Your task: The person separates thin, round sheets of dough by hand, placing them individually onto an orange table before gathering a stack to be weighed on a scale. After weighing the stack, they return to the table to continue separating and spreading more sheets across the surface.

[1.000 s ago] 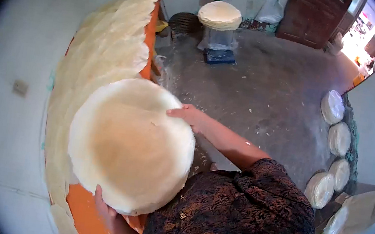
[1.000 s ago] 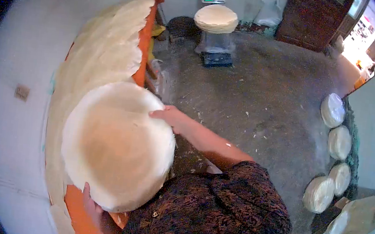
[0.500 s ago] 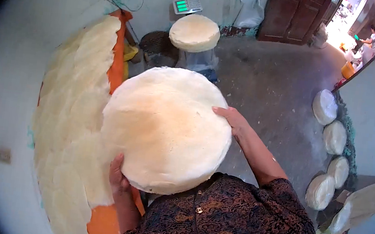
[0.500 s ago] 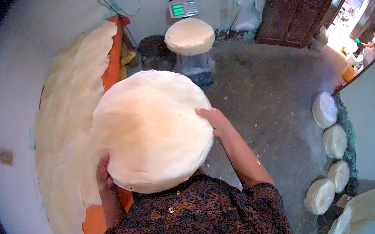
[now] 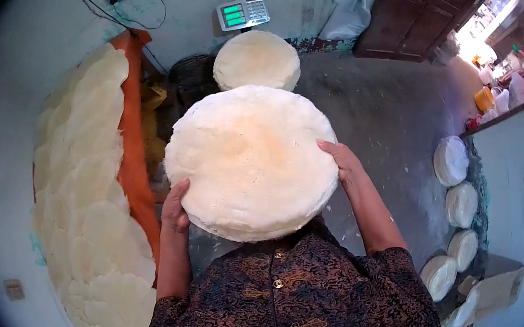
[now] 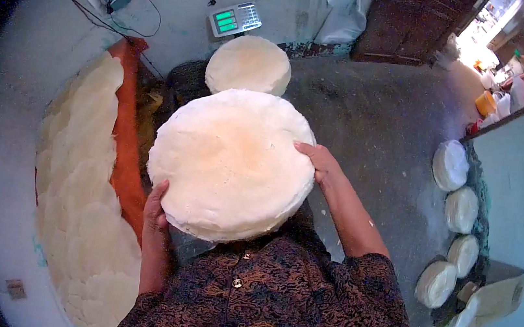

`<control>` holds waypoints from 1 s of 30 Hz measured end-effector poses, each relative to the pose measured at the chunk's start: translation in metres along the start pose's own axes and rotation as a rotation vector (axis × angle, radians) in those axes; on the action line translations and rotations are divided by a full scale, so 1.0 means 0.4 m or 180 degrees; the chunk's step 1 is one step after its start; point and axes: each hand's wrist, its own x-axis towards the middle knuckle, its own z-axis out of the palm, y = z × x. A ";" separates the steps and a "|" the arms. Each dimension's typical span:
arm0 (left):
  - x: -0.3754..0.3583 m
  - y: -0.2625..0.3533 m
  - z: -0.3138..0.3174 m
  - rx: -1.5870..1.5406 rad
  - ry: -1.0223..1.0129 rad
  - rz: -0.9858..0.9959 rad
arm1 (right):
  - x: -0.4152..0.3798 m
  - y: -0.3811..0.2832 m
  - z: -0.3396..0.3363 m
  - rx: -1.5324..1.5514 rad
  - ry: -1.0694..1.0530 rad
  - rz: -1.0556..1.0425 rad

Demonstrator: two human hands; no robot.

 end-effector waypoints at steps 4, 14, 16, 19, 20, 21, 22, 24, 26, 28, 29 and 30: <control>0.227 0.036 0.069 -0.0063 0.0182 0.0171 | 0.271 -0.170 -0.007 -0.0246 -0.0187 0.0058; 0.617 0.115 0.145 -0.0306 0.0467 0.0039 | 0.770 -0.451 0.028 -0.0978 -0.0608 -0.0074; 0.696 0.145 0.148 -0.0291 0.0243 -0.0070 | 0.886 -0.468 0.026 -0.0999 -0.0639 -0.0064; 0.828 0.170 0.104 -0.0350 0.0214 -0.0022 | 0.961 -0.516 0.069 -0.1139 -0.0628 -0.0470; 0.868 0.175 0.089 -0.0371 0.0201 -0.0018 | 1.000 -0.524 0.066 -0.1164 -0.0595 -0.0540; 0.905 0.176 0.078 -0.0389 0.0205 -0.0019 | 1.034 -0.538 0.058 -0.1239 -0.0623 -0.0569; 0.938 0.173 0.067 -0.0470 0.0006 -0.0129 | 1.071 -0.546 0.049 -0.1321 -0.0664 -0.0583; 1.001 0.155 0.048 -0.0410 0.0108 -0.0013 | 1.139 -0.560 0.024 -0.1423 -0.0678 -0.0660; 1.021 0.144 0.026 -0.0409 0.0250 0.0106 | 1.168 -0.540 0.013 -0.1267 -0.0714 -0.0611; 1.082 0.124 0.013 -0.0263 0.0282 0.0034 | 1.244 -0.527 -0.016 -0.0973 -0.0684 -0.0516; 1.100 0.115 0.001 -0.0201 0.0292 0.0005 | 1.261 -0.515 -0.036 -0.1064 -0.0643 -0.0403; 1.134 0.086 0.020 -0.0021 0.0697 0.0012 | 1.302 -0.498 -0.077 -0.1141 -0.0605 -0.0269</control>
